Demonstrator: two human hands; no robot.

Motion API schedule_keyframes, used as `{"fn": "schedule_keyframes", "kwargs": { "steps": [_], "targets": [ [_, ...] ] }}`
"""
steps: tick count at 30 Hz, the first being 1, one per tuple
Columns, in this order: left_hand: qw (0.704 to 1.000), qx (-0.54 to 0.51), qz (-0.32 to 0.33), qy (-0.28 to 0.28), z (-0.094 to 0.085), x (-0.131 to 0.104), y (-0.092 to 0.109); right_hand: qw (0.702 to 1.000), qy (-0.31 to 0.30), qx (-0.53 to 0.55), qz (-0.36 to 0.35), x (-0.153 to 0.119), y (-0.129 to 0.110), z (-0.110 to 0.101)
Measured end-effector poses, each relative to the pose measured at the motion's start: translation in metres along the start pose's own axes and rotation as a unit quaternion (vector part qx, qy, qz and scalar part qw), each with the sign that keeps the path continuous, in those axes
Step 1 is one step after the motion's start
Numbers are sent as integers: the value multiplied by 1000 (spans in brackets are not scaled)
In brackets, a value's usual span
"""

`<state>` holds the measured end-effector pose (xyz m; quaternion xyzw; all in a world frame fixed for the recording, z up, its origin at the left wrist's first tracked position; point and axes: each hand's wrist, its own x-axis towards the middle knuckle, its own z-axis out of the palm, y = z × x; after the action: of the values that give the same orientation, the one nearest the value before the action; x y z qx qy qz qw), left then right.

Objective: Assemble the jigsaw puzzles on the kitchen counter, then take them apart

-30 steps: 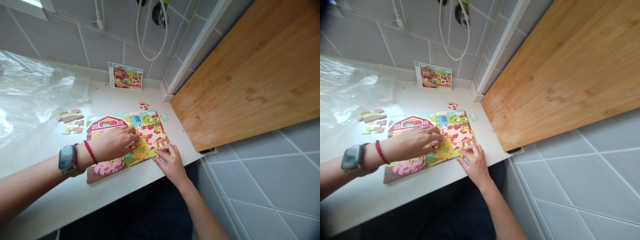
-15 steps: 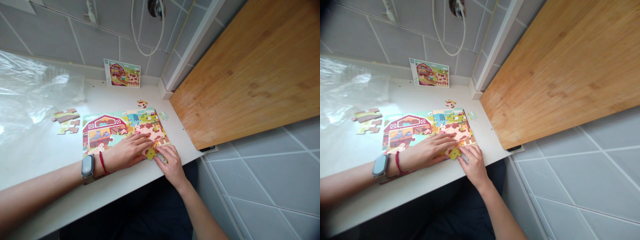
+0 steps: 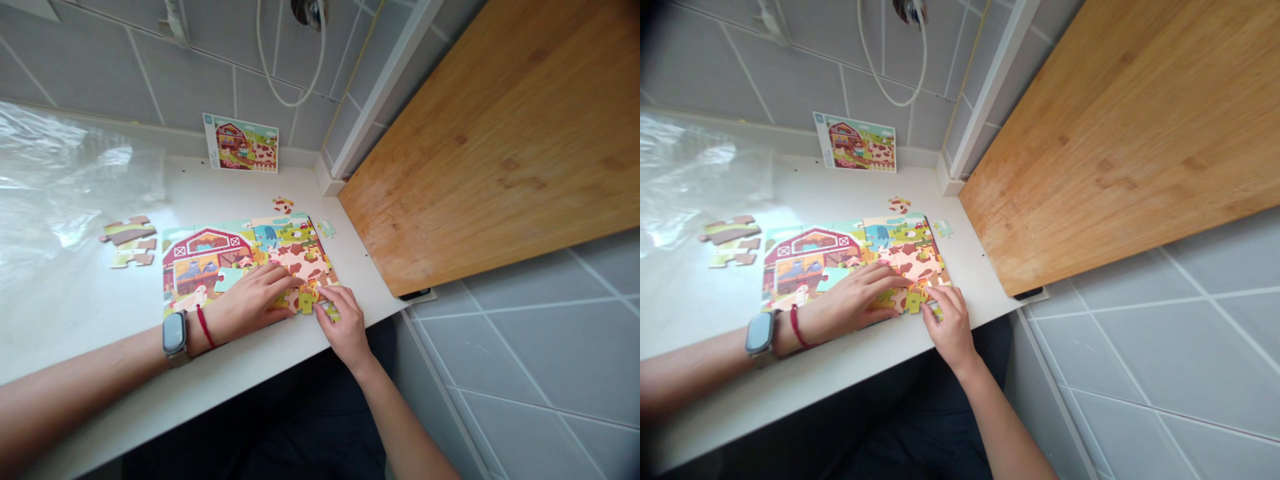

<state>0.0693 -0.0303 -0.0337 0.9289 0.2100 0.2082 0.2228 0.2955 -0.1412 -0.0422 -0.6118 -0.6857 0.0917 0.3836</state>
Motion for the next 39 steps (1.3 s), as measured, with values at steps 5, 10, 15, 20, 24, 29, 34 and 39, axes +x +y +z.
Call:
{"fn": "schedule_keyframes", "kwargs": {
  "steps": [5, 10, 15, 20, 24, 29, 34, 39],
  "targets": [
    [1000, 7, -5, -10, -1, 1, -1, 1000, 7, 3, 2, -2, 0, 0],
    [1000, 4, 25, -16, -5, 2, 1, 999, 41, 22, -11, -3, -1, 0],
    [997, -30, 76, -14, -8, 0, 5, 999, -23, -9, -33, -1, -7, -4],
    [990, -98, 91, -36, -14, -2, 1, 997, -59, -46, -33, -1, -10, -5],
    [985, -141, 72, -64, -23, 0, -3, 997, -63, -41, -26, -1, -8, -5],
    [995, -75, 70, 18, -36, 7, -9, 997, -69, -2, -46, -1, -2, -5],
    [998, -5, 63, 25, -50, 10, -22, 996, -66, 24, -62, -1, 2, -4],
    [998, 43, 41, -21, -58, 9, -32, 996, -42, 35, -70, 0, 0, -3]
  ]
}}
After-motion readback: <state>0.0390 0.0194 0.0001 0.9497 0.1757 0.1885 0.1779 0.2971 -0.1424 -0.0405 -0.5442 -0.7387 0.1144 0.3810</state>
